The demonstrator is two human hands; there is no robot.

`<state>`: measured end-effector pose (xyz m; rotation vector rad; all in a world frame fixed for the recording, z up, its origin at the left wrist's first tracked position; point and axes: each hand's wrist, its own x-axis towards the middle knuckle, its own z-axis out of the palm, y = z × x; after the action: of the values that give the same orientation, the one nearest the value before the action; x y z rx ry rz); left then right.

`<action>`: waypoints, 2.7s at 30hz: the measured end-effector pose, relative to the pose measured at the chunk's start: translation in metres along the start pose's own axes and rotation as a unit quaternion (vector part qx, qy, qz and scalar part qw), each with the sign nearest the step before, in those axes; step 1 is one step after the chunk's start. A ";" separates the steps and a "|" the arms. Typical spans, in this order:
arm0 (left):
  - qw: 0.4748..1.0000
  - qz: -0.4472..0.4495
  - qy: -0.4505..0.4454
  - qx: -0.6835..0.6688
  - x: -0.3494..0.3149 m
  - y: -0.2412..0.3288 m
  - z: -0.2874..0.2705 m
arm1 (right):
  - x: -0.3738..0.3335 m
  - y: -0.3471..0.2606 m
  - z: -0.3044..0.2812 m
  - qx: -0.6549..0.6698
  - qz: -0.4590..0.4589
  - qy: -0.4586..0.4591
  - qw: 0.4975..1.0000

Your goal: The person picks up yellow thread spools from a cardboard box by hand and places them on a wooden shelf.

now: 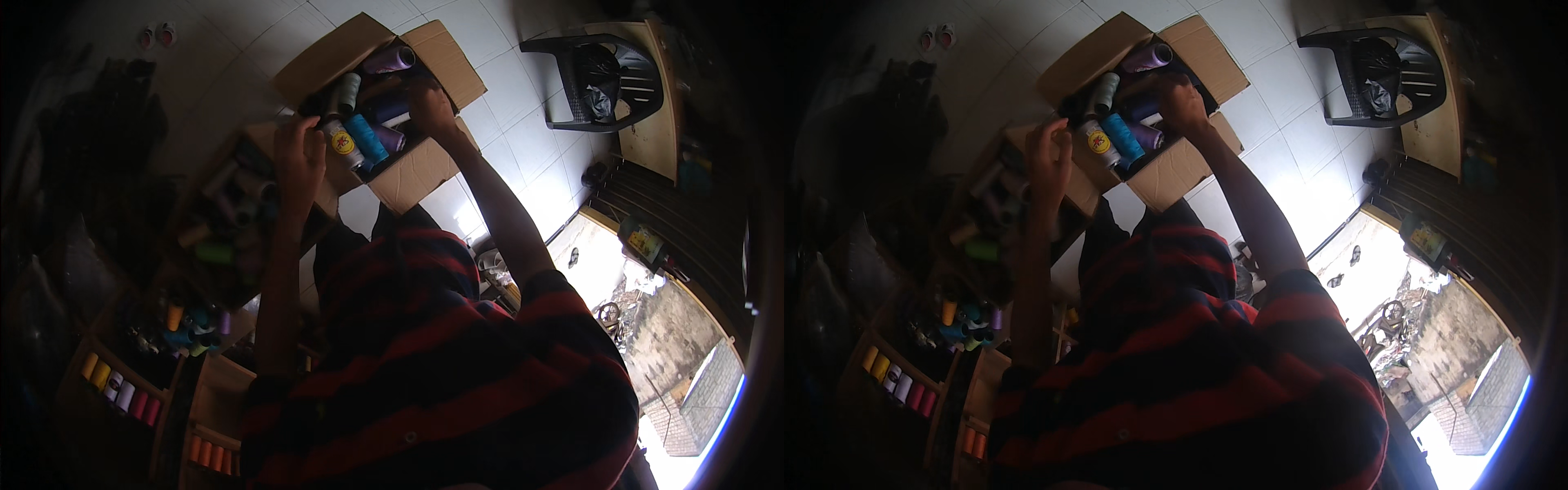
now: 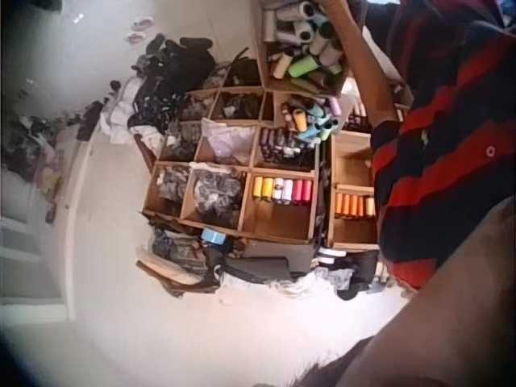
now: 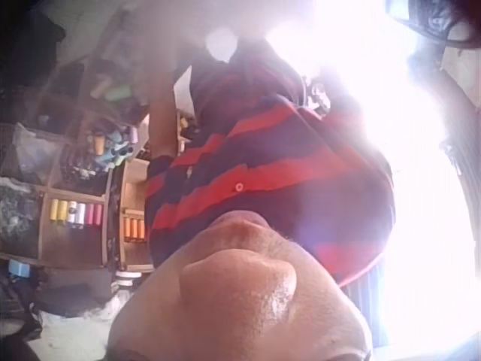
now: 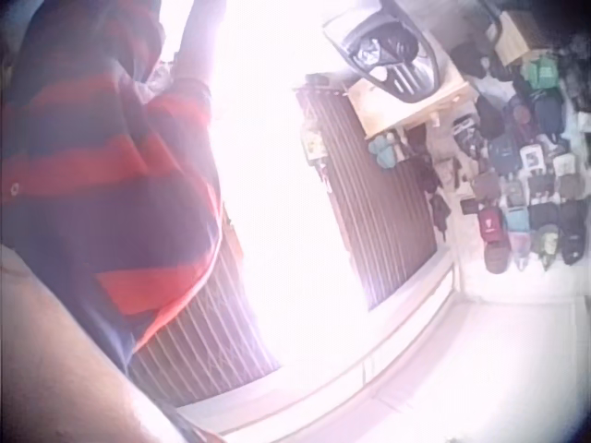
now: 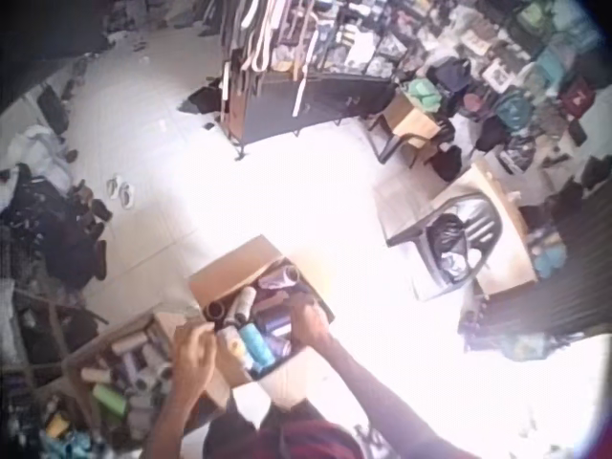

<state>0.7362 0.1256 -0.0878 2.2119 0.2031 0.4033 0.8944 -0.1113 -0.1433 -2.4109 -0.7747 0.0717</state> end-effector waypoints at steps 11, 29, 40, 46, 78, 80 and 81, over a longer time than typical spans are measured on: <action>0.939 -0.023 -0.224 0.259 0.050 -0.007 0.184 | 0.058 0.074 -0.006 -0.008 -0.032 -0.072 0.997; 0.958 -0.133 -0.154 0.201 0.042 0.026 0.200 | 0.056 0.097 -0.021 0.403 0.181 0.011 0.897; 0.900 -0.339 0.215 -0.171 -0.009 0.095 0.046 | 0.059 0.075 -0.052 0.453 0.217 -0.032 0.864; 0.897 -0.284 0.163 0.295 -0.077 0.017 -0.097 | 0.057 0.000 -0.027 0.481 0.215 -0.118 0.842; 0.971 -0.159 -0.067 0.166 0.025 -0.048 0.061 | 0.061 -0.001 0.070 -0.098 -0.307 -0.171 0.931; 0.975 -0.168 -0.052 0.140 0.020 -0.059 0.065 | 0.067 0.005 0.074 -0.101 -0.322 -0.183 0.923; 0.972 -0.208 -0.013 0.112 0.020 -0.052 0.060 | 0.069 0.007 0.076 -0.044 -0.306 -0.168 0.936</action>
<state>0.7759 0.1197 -0.1598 2.3140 0.7131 0.1232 0.9381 -0.0379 -0.2002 -2.1500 -1.6852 0.2041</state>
